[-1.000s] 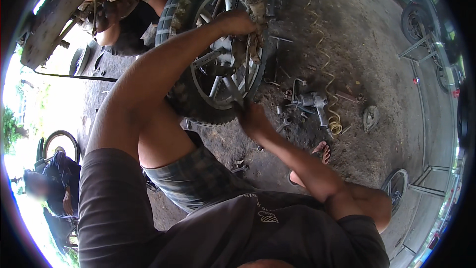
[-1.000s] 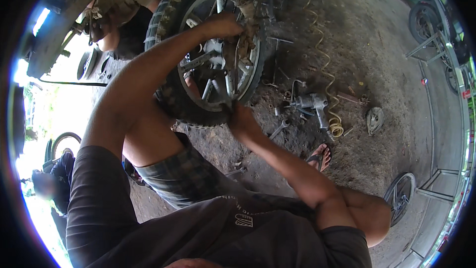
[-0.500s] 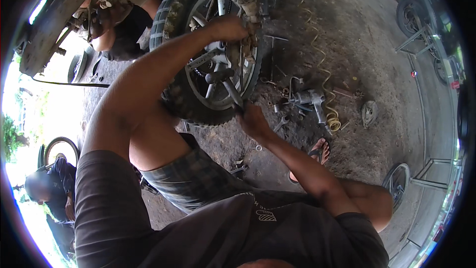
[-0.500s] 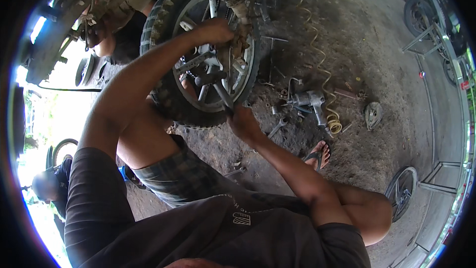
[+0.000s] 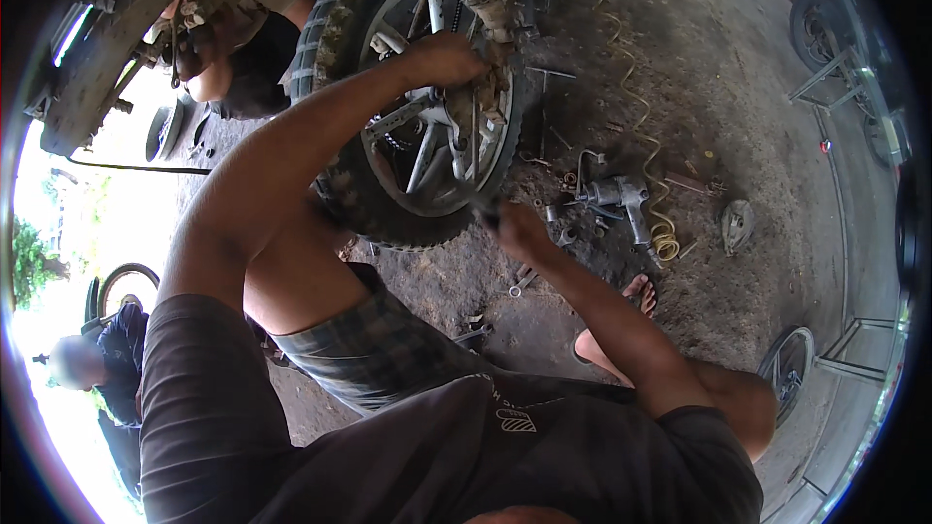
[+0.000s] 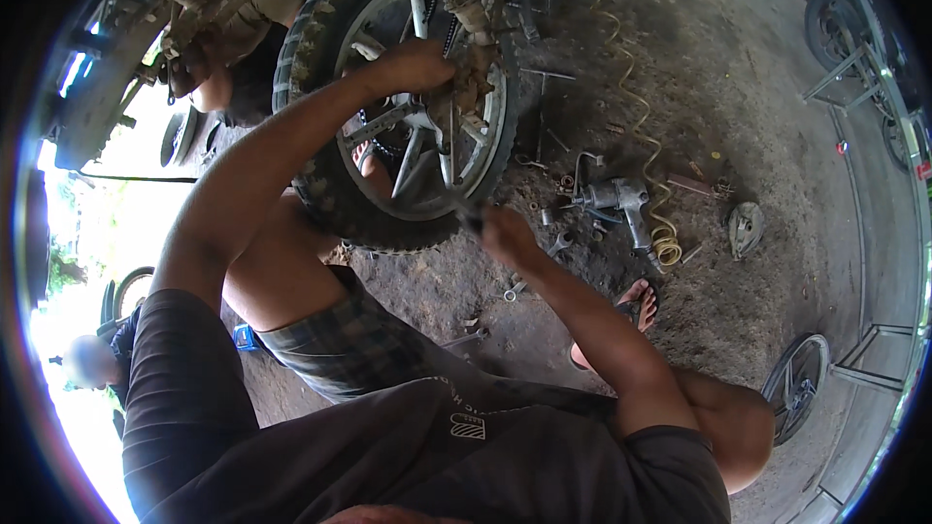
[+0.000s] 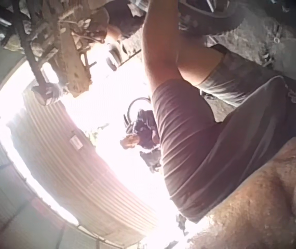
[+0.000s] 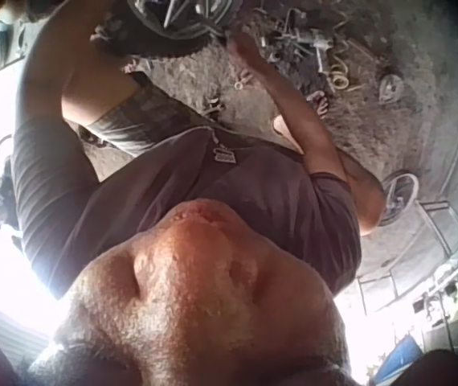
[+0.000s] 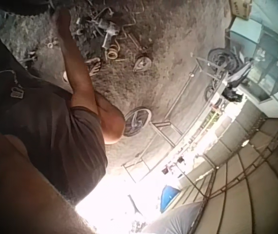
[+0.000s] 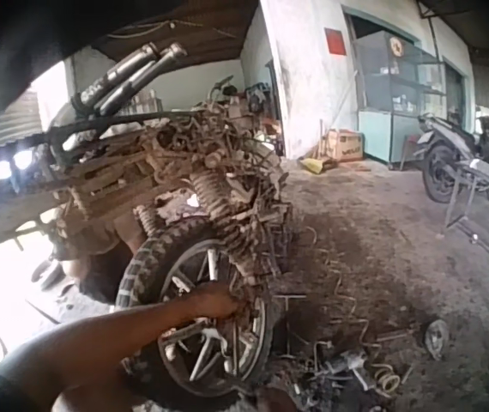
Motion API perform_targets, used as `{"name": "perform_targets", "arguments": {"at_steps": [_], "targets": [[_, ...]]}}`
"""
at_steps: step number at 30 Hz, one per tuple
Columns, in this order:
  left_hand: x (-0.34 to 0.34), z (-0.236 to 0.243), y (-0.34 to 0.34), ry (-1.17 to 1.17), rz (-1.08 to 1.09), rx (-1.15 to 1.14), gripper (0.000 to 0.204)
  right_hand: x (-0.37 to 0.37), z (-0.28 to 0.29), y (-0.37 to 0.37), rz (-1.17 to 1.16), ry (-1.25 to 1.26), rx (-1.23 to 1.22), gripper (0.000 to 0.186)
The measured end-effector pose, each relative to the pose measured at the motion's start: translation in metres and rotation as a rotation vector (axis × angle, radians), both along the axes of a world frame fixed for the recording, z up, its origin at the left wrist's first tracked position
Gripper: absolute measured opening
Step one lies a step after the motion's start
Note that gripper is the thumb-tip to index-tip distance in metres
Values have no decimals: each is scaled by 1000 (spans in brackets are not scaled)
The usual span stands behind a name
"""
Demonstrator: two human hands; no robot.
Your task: Repairing or adjusting the rear wheel and chain assembly of a motorcycle.
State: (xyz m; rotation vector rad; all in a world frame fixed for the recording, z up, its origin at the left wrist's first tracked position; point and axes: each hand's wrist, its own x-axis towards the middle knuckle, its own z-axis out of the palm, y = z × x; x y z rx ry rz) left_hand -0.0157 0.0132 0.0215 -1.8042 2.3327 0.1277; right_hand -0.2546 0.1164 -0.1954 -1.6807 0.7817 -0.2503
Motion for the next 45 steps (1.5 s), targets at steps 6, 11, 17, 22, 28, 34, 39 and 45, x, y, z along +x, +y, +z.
{"name": "perform_targets", "arguments": {"at_steps": [6, 11, 17, 22, 28, 34, 39, 45], "targets": [[29, -23, 1, -315, -379, -76, 19, 11, -43, 19, 47, 74, -423, 41], [6, -25, 37, 153, 227, -78, 25, 7, -42, -15, 40, 156, -438, 34], [10, -38, 57, 394, 446, -227, 38, -8, -27, -22, 246, 51, -674, 39], [-2, -35, 60, 406, 454, -280, 39, -10, -50, -42, 292, -42, -804, 37], [-2, -34, 61, 334, 466, -151, 47, -3, -42, -24, 69, 59, -475, 40], [-4, -44, 62, 358, 440, -124, 39, -21, -54, -63, 172, 201, -689, 35], [4, -47, 68, 347, 378, -140, 37, -14, -57, -29, 184, -57, -792, 35], [-9, -43, 68, 301, 366, -58, 38, -14, -62, -74, 147, 182, -742, 31]]}}
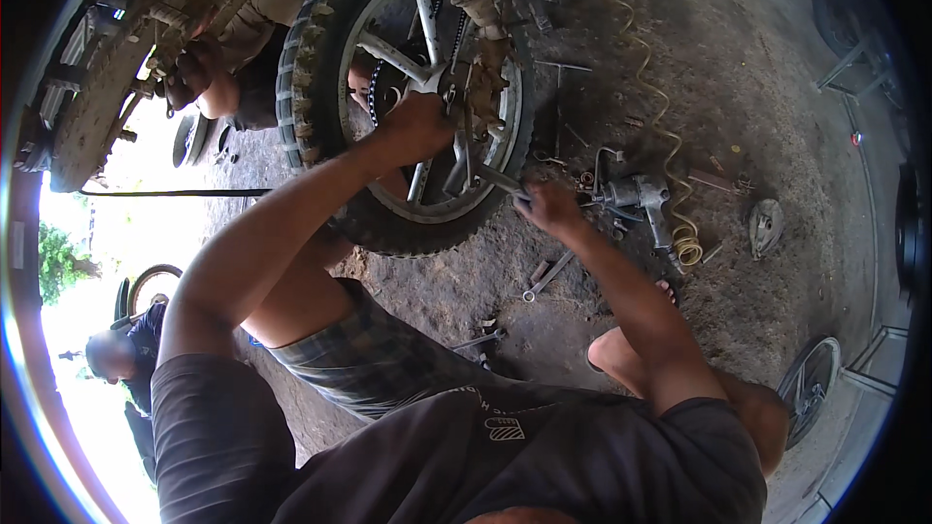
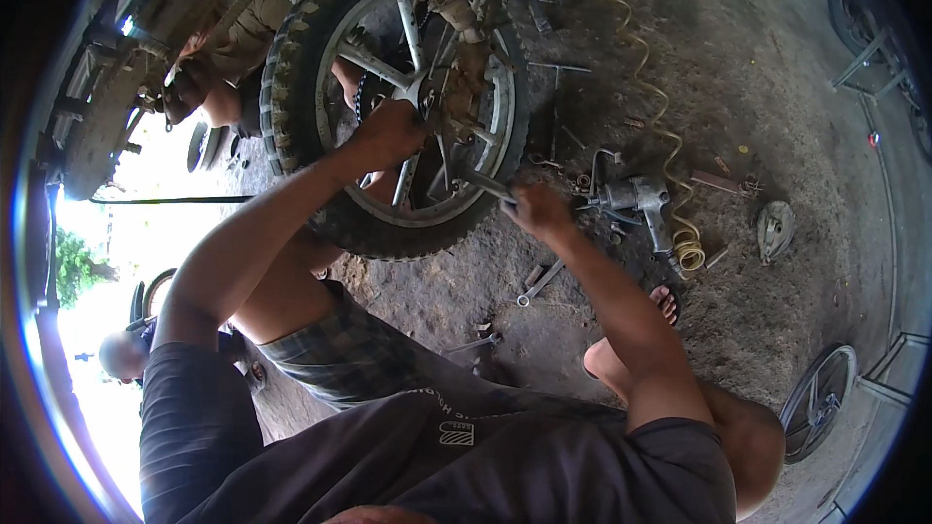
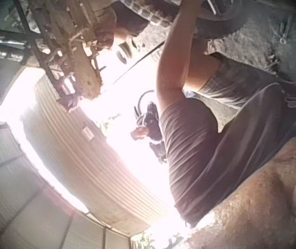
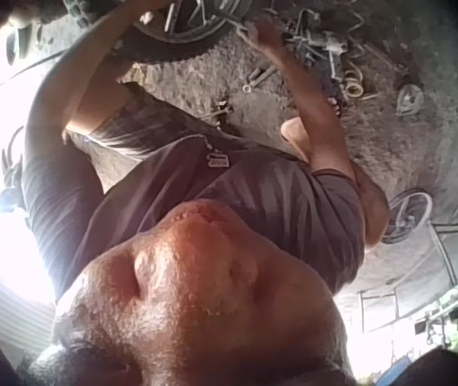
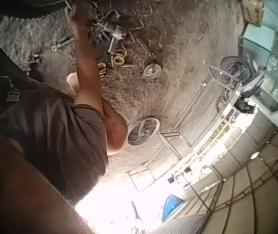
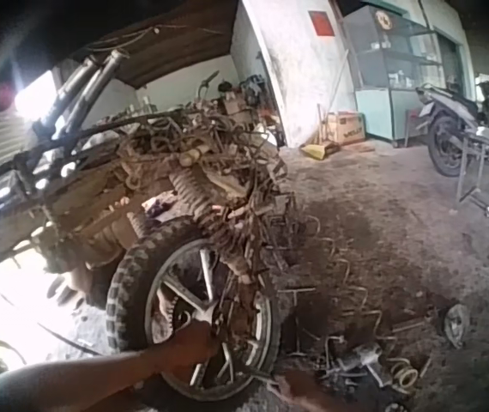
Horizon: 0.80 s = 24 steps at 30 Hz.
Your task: Repairing or adjusting the rear wheel and chain assembly of a motorcycle.
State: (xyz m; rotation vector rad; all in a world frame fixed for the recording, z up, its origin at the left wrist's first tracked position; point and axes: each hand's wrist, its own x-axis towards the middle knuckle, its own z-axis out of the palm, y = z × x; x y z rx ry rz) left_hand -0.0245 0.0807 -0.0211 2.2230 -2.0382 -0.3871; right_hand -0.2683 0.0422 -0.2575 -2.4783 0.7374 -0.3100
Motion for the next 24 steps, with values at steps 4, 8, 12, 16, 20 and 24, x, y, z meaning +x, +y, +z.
{"name": "perform_targets", "arguments": {"at_steps": [4, 8, 12, 16, 20, 24], "targets": [[-6, 5, 5, 19, 23, 7, 40, -2, 2, 4, 183, -62, -123, 32], [-4, -5, 8, 60, 67, 5, 40, -9, 15, -49, 0, 107, -124, 31], [3, -23, 9, 77, -7, -21, 36, -3, -3, -11, -6, -111, -82, 34], [-2, -13, 11, 116, -42, 40, 31, -10, 17, -38, 233, -2, -229, 37], [-7, -17, 12, 34, -95, 214, 32, -3, 20, -57, 44, 144, -141, 33], [-11, -24, 16, 170, -27, 170, 34, -13, 0, -41, 128, -44, -216, 31]]}}
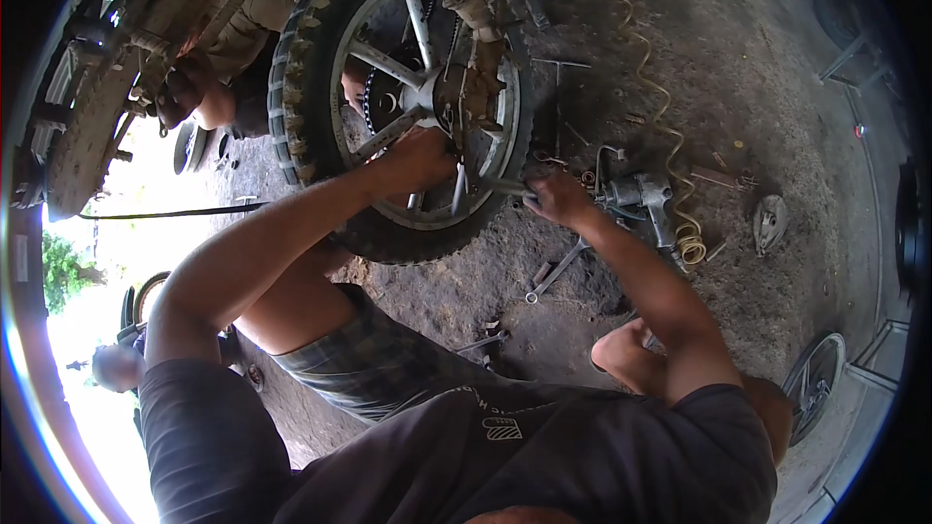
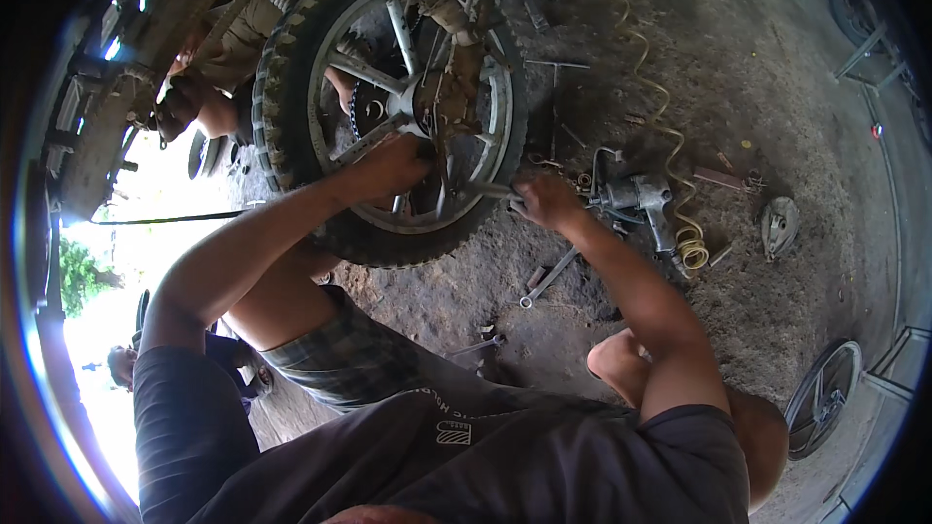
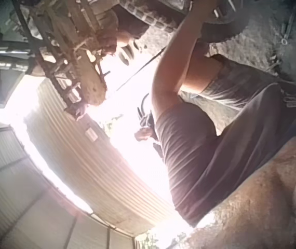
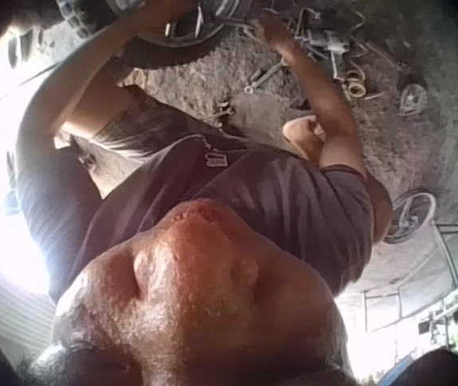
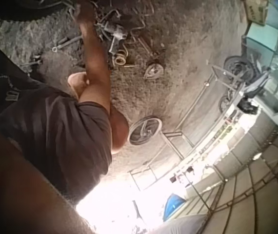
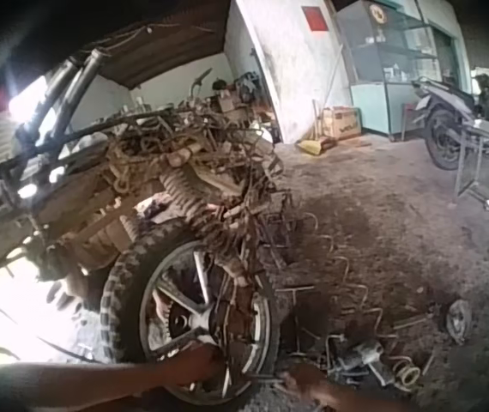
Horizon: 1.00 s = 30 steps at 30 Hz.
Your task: Repairing or adjusting the rear wheel and chain assembly of a motorcycle.
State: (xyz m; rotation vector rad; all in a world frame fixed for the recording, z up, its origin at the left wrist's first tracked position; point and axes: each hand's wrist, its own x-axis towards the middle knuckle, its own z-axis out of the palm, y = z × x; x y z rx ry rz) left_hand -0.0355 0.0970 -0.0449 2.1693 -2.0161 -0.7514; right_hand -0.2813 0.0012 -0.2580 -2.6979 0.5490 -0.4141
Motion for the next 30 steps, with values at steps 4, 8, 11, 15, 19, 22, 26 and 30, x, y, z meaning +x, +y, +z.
{"name": "perform_targets", "arguments": {"at_steps": [4, 8, 11, 15, 19, 22, 26, 30], "targets": [[7, -5, 6, 26, -6, 45, 37, 8, 20, -52, 67, 160, -79, 31], [-6, -21, 11, 6, 62, 26, 37, -2, 13, -45, -76, 112, -63, 25], [-8, -20, 16, -12, 146, -16, 36, -8, 14, -46, 84, 148, -109, 22], [-13, -14, 15, 6, 201, 104, 39, 6, 23, -83, 268, 428, -190, 24], [-26, -6, 14, -106, 161, 209, 37, -2, 4, -91, 5, -5, -152, 28], [-21, -15, 16, 94, 85, 88, 34, -8, -3, -48, 40, 226, -54, 33], [-18, -23, 17, 136, 55, -12, 31, 11, 22, -91, 306, 418, -83, 29], [-9, -35, 28, 137, 102, 44, 32, 1, 16, -97, -20, 122, -96, 22]]}}
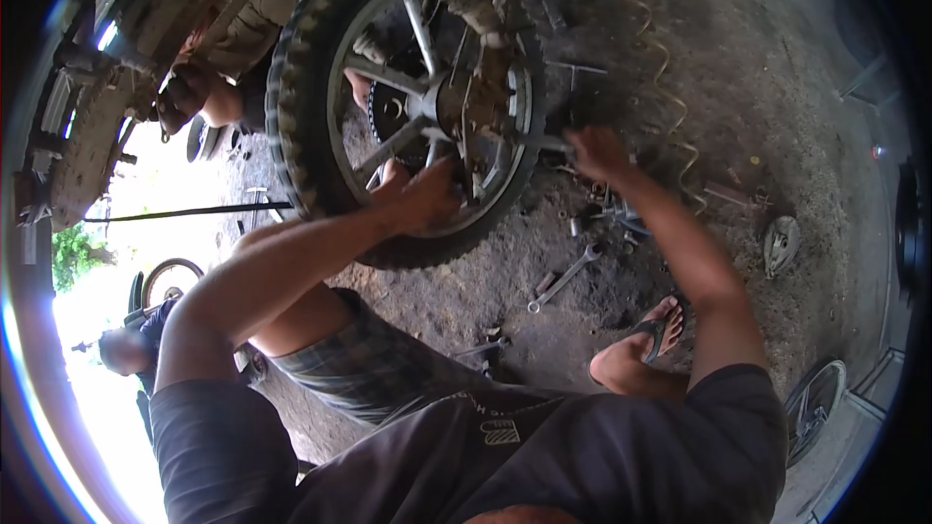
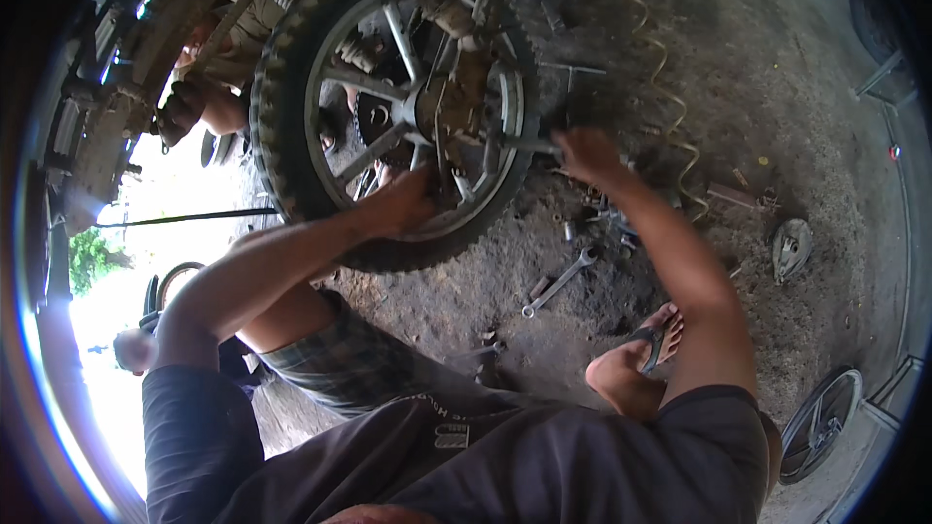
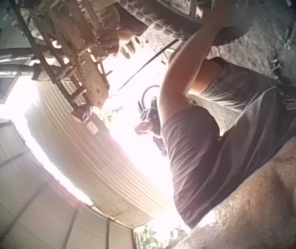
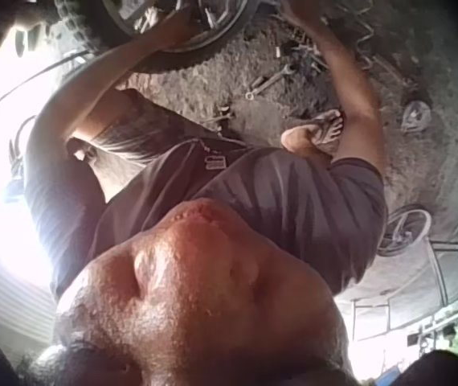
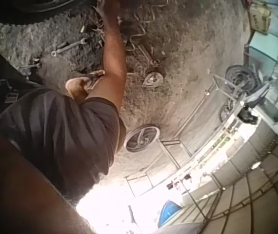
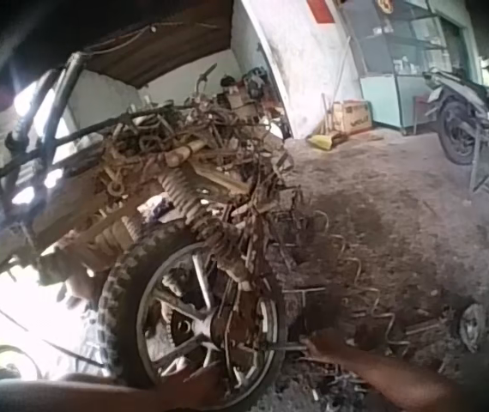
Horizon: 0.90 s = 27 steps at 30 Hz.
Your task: Repairing or adjusting the rear wheel and chain assembly of a motorcycle.
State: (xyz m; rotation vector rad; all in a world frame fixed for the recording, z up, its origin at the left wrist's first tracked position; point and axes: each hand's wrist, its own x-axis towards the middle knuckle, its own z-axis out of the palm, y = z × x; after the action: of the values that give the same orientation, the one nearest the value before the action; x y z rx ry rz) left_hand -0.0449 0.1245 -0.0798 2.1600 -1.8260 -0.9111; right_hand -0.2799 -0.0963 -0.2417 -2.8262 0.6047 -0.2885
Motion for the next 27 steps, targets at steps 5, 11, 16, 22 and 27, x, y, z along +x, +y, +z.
{"name": "perform_targets", "arguments": {"at_steps": [5, 11, 16, 22, 27], "targets": [[-5, 1, -3, -171, -185, -187, 28, -12, -12, -8, 95, 21, -35, 24], [-10, 6, -5, -202, -122, 44, 26, 1, -15, -30, 88, -339, -273, 31], [-27, 27, -14, -185, -218, 30, 30, -13, -11, 3, 114, 101, 8, 32], [5, -4, -4, -414, -237, 207, 34, -13, -9, 5, 97, 137, 55, 35], [0, 92, 31, -96, -480, 240, 31, -45, -34, 30, -81, 132, 189, 36]]}}
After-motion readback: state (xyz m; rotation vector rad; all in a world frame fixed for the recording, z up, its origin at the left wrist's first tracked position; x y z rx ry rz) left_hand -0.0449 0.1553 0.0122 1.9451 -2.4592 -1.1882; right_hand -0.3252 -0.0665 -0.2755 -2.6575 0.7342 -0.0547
